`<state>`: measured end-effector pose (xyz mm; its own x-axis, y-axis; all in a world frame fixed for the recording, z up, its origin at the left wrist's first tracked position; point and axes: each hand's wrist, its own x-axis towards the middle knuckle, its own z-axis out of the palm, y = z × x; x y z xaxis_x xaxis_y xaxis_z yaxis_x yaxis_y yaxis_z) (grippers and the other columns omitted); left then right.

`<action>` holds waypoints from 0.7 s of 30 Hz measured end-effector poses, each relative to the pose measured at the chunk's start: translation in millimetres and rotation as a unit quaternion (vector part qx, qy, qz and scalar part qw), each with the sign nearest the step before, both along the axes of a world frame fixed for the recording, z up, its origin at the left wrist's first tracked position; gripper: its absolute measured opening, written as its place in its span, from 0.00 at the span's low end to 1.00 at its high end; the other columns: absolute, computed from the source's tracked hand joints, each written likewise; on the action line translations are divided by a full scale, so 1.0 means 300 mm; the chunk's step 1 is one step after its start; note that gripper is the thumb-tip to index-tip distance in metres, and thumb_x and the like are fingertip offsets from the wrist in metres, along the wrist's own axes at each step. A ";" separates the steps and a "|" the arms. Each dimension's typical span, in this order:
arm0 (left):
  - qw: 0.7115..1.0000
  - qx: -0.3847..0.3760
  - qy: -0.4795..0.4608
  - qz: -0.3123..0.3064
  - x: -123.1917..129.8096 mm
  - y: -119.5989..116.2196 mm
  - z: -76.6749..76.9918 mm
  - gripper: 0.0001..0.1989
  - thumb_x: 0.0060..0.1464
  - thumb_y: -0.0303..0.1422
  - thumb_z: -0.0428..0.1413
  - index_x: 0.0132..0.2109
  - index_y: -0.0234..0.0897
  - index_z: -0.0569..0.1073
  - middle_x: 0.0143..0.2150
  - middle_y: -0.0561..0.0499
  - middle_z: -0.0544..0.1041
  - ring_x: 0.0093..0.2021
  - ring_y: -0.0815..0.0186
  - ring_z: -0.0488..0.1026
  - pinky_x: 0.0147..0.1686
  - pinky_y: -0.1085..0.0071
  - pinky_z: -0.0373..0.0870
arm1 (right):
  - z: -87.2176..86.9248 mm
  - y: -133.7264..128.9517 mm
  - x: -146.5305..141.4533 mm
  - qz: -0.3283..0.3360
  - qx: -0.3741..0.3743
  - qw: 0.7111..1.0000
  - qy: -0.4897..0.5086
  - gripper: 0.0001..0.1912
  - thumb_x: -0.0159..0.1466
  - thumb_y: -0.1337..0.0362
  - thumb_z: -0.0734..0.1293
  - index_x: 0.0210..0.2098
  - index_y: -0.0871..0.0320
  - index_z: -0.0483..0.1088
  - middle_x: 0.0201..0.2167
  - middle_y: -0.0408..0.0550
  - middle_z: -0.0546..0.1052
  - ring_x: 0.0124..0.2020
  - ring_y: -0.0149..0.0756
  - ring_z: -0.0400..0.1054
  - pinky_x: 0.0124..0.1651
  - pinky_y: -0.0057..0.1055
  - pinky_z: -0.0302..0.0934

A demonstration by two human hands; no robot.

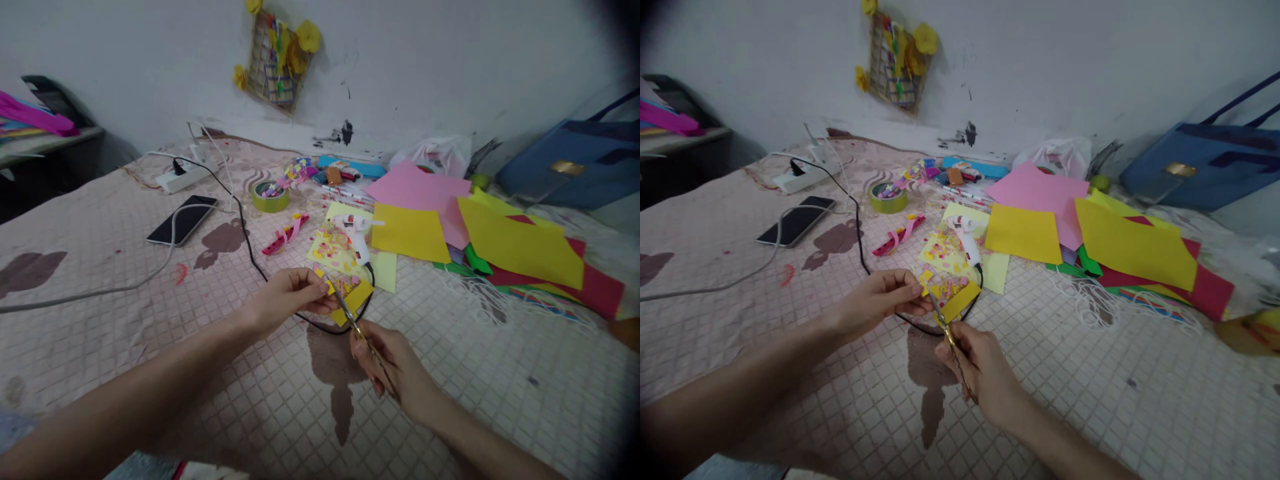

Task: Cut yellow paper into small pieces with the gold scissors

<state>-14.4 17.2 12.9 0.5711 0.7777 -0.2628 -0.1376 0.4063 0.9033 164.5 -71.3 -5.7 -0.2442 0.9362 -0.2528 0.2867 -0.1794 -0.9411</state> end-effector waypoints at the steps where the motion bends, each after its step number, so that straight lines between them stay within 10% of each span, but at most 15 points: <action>1: 1.000 0.000 0.001 -0.001 -0.001 0.000 0.001 0.11 0.47 0.34 0.60 0.29 0.29 0.69 0.30 0.47 0.78 0.32 0.69 0.76 0.35 0.74 0.70 | -0.002 0.000 0.001 0.000 0.001 1.000 0.003 0.19 0.61 0.48 0.58 0.24 0.56 0.57 0.13 0.34 0.56 0.13 0.24 0.49 0.14 0.21 0.45; 15: 0.991 0.054 0.107 -0.054 -0.034 0.039 0.015 0.11 0.48 0.36 0.58 0.30 0.31 0.69 0.30 0.48 0.77 0.30 0.69 0.75 0.32 0.74 0.70 | -0.001 0.024 0.011 -0.066 0.007 0.998 0.024 0.23 0.58 0.43 0.57 0.22 0.56 0.56 0.12 0.34 0.56 0.11 0.23 0.49 0.13 0.21 0.47; 18: 0.947 0.199 0.221 -0.123 -0.059 0.052 0.026 0.13 0.53 0.38 0.52 0.28 0.32 0.69 0.23 0.52 0.73 0.21 0.73 0.68 0.23 0.77 0.64 | 0.014 0.040 0.013 -0.099 0.005 0.994 0.035 0.26 0.55 0.39 0.57 0.22 0.56 0.56 0.12 0.34 0.56 0.10 0.22 0.50 0.12 0.21 0.47; 21: 0.835 0.392 0.375 -0.094 -0.067 0.052 0.017 0.14 0.53 0.38 0.51 0.25 0.34 0.70 0.20 0.53 0.68 0.20 0.73 0.62 0.20 0.76 0.55 | 0.030 0.048 0.011 -0.111 0.001 0.993 0.034 0.28 0.51 0.36 0.58 0.21 0.56 0.57 0.11 0.34 0.56 0.09 0.22 0.50 0.11 0.22 0.47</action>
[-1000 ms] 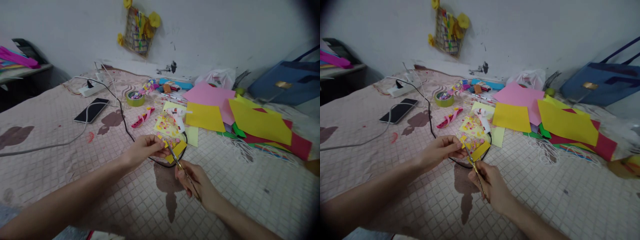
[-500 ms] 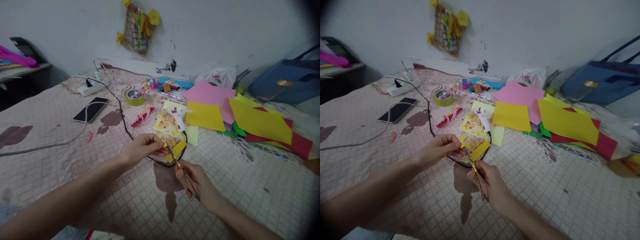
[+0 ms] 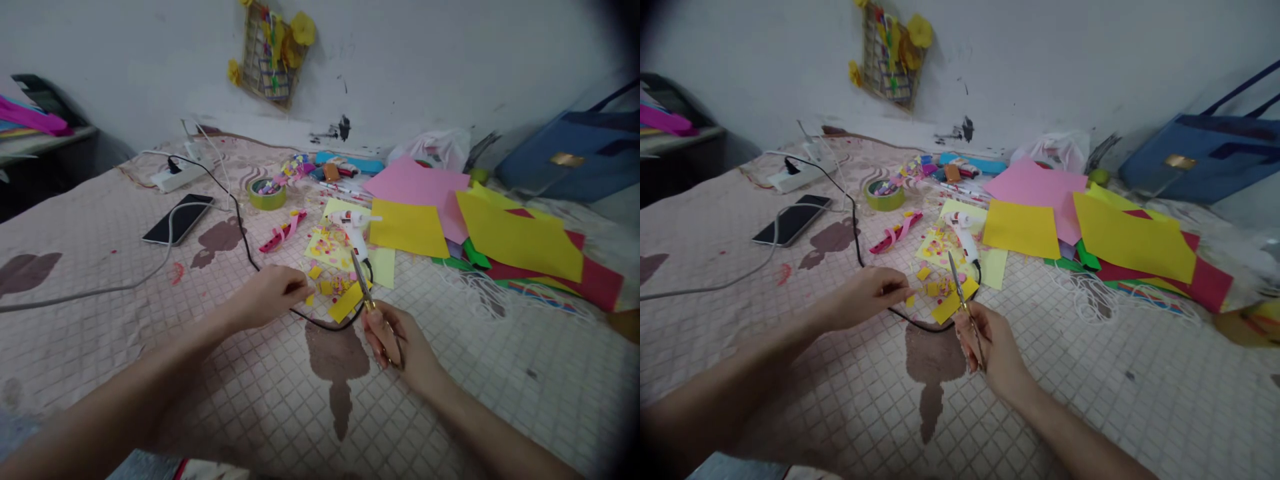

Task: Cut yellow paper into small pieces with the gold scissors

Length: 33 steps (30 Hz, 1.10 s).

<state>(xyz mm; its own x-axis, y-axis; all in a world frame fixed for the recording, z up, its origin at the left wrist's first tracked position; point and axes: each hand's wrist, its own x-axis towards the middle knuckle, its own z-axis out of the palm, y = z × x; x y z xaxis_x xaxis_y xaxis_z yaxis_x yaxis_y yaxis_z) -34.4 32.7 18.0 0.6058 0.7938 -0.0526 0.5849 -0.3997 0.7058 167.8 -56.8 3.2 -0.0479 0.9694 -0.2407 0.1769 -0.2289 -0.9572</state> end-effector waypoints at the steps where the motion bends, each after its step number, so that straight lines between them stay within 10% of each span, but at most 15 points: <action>1: 0.997 0.066 0.033 0.017 0.003 -0.001 -0.007 0.13 0.52 0.37 0.52 0.25 0.34 0.70 0.21 0.53 0.69 0.22 0.72 0.62 0.21 0.75 0.55 | 0.004 0.001 -0.002 -0.001 -0.003 1.000 -0.001 0.28 0.51 0.36 0.58 0.21 0.56 0.57 0.11 0.34 0.57 0.09 0.22 0.50 0.11 0.22 0.47; 7: 0.979 0.200 0.026 0.014 0.061 0.008 -0.056 0.07 0.53 0.32 0.52 0.39 0.35 0.71 0.36 0.47 0.71 0.37 0.63 0.68 0.36 0.68 0.63 | 0.001 0.003 -0.004 -0.001 0.002 1.000 0.003 0.27 0.52 0.37 0.58 0.21 0.56 0.57 0.11 0.34 0.57 0.10 0.22 0.50 0.11 0.22 0.48; 23: 0.983 0.142 -0.112 0.045 0.093 -0.018 -0.028 0.04 0.54 0.29 0.51 0.33 0.35 0.70 0.30 0.51 0.73 0.30 0.70 0.67 0.28 0.74 0.62 | -0.009 0.014 0.019 0.002 0.008 0.996 0.086 0.17 0.57 0.51 0.64 0.26 0.58 0.60 0.19 0.38 0.67 0.14 0.22 0.56 0.17 0.22 0.50; 33: 0.926 0.300 -0.158 -0.168 0.102 -0.081 -0.065 0.07 0.54 0.25 0.51 0.39 0.40 0.70 0.41 0.48 0.75 0.42 0.64 0.68 0.44 0.66 0.62 | -0.024 0.014 0.027 -0.032 0.022 0.988 0.152 0.08 0.56 0.61 0.66 0.30 0.57 0.61 0.17 0.35 0.64 0.17 0.25 0.57 0.21 0.23 0.50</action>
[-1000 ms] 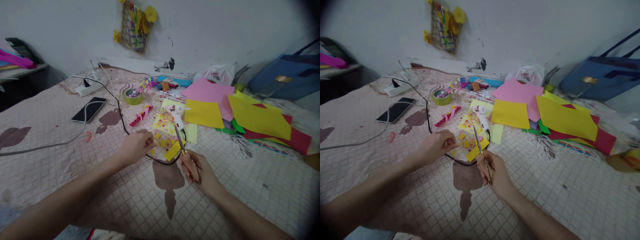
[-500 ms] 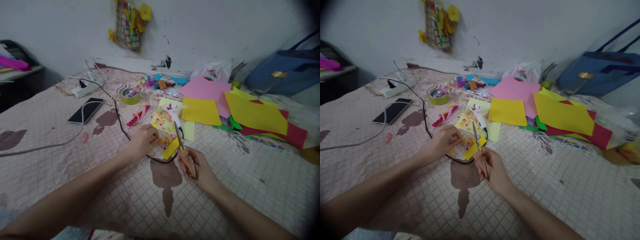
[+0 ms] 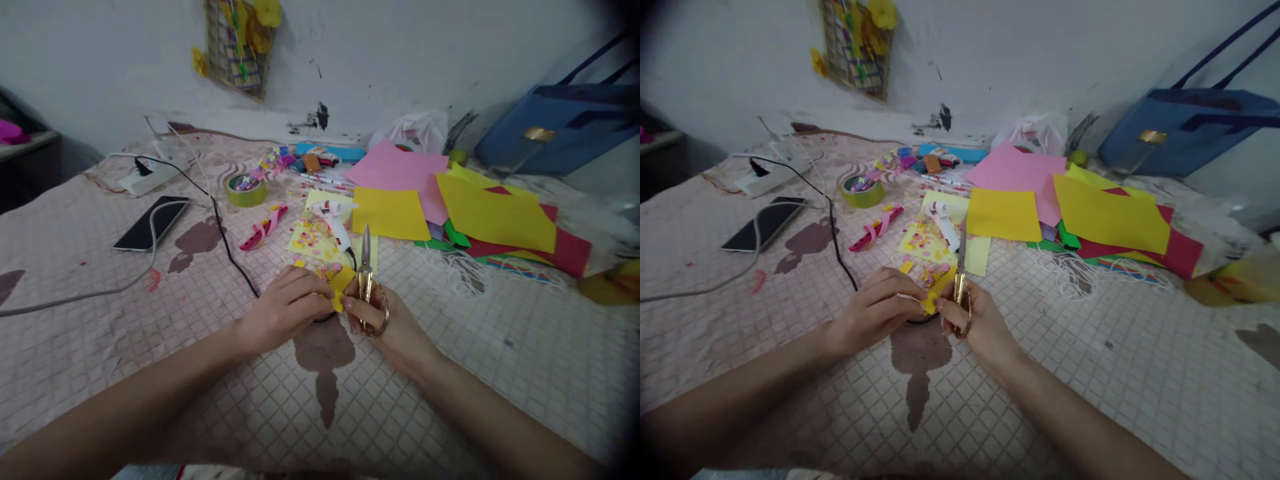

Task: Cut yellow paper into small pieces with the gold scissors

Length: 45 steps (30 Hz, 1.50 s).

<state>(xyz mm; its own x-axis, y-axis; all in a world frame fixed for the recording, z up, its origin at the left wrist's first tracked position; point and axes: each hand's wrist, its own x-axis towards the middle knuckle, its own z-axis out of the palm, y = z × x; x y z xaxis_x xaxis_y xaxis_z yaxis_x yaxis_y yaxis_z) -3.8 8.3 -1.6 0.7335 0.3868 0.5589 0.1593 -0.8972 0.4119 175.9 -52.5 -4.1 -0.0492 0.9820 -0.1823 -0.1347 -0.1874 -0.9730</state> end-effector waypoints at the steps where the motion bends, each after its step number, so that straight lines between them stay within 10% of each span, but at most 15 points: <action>1: 1.000 -0.011 -0.006 0.004 0.001 0.001 -0.001 0.08 0.54 0.25 0.51 0.41 0.40 0.70 0.42 0.48 0.74 0.43 0.64 0.68 0.44 0.66 0.62 | 0.001 0.001 0.003 -0.003 0.010 1.000 -0.010 0.08 0.56 0.61 0.66 0.31 0.57 0.61 0.17 0.35 0.64 0.18 0.25 0.57 0.21 0.23 0.50; 9: 0.973 -0.217 -0.024 0.072 0.018 -0.015 0.008 0.07 0.53 0.27 0.52 0.42 0.37 0.68 0.38 0.49 0.73 0.37 0.68 0.68 0.39 0.71 0.66 | 0.024 0.006 0.006 -0.028 0.058 0.988 -0.140 0.06 0.57 0.64 0.64 0.30 0.56 0.60 0.19 0.35 0.63 0.18 0.25 0.58 0.21 0.24 0.53; 15: 0.970 -0.241 -0.039 -0.014 0.019 -0.010 0.011 0.05 0.54 0.26 0.52 0.36 0.35 0.72 0.36 0.48 0.73 0.39 0.68 0.69 0.41 0.71 0.65 | 0.028 0.005 -0.003 -0.014 0.070 0.987 -0.147 0.05 0.57 0.65 0.64 0.29 0.57 0.60 0.21 0.37 0.64 0.19 0.25 0.58 0.22 0.24 0.55; 45: 0.926 -0.375 -0.036 -0.014 0.027 -0.015 -0.013 0.03 0.50 0.28 0.56 0.34 0.32 0.72 0.34 0.48 0.72 0.35 0.68 0.69 0.38 0.71 0.66 | 0.020 0.003 0.007 -0.023 0.069 0.988 -0.138 0.06 0.55 0.67 0.66 0.30 0.56 0.62 0.21 0.36 0.62 0.20 0.26 0.58 0.23 0.24 0.55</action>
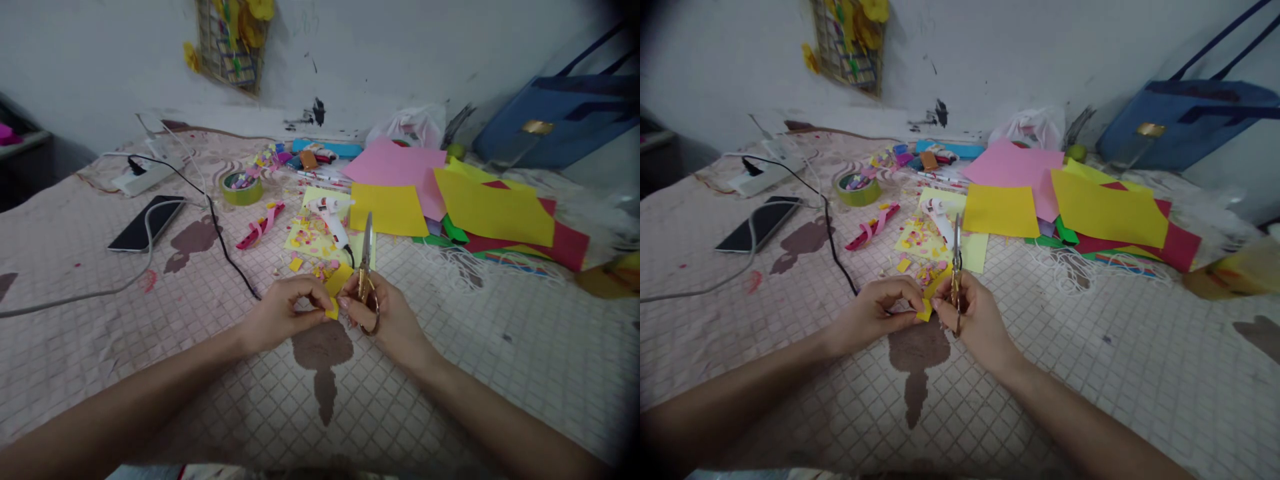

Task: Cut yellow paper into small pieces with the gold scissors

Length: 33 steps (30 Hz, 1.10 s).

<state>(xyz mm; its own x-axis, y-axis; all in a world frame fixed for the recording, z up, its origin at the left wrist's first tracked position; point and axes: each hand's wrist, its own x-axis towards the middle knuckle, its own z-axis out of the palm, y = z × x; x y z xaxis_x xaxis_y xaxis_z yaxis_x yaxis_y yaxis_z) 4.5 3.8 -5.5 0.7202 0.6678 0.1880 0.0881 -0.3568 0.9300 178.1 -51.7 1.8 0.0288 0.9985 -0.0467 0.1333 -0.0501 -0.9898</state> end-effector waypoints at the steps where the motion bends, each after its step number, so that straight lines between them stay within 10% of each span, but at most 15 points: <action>1: 1.000 -0.018 -0.003 0.002 0.002 -0.002 0.000 0.04 0.50 0.29 0.56 0.34 0.32 0.72 0.33 0.48 0.72 0.35 0.68 0.69 0.37 0.71 0.66 | 0.002 -0.001 -0.002 0.000 -0.001 1.000 -0.002 0.06 0.55 0.67 0.66 0.30 0.56 0.62 0.21 0.36 0.63 0.20 0.26 0.58 0.23 0.24 0.55; 13: 0.962 -0.266 -0.044 0.043 0.018 -0.019 0.011 0.08 0.46 0.29 0.59 0.31 0.30 0.68 0.29 0.51 0.72 0.30 0.72 0.68 0.32 0.75 0.64 | 0.011 -0.012 -0.025 -0.006 -0.006 1.000 -0.002 0.06 0.55 0.67 0.65 0.29 0.56 0.61 0.21 0.37 0.64 0.20 0.27 0.58 0.22 0.24 0.56; 33: 0.949 -0.308 -0.048 0.053 0.015 -0.020 0.032 0.10 0.44 0.30 0.61 0.32 0.30 0.68 0.29 0.53 0.71 0.29 0.74 0.67 0.31 0.76 0.62 | 0.012 -0.012 -0.021 0.003 -0.016 1.000 -0.015 0.06 0.55 0.65 0.65 0.29 0.56 0.61 0.21 0.38 0.64 0.20 0.27 0.59 0.22 0.24 0.56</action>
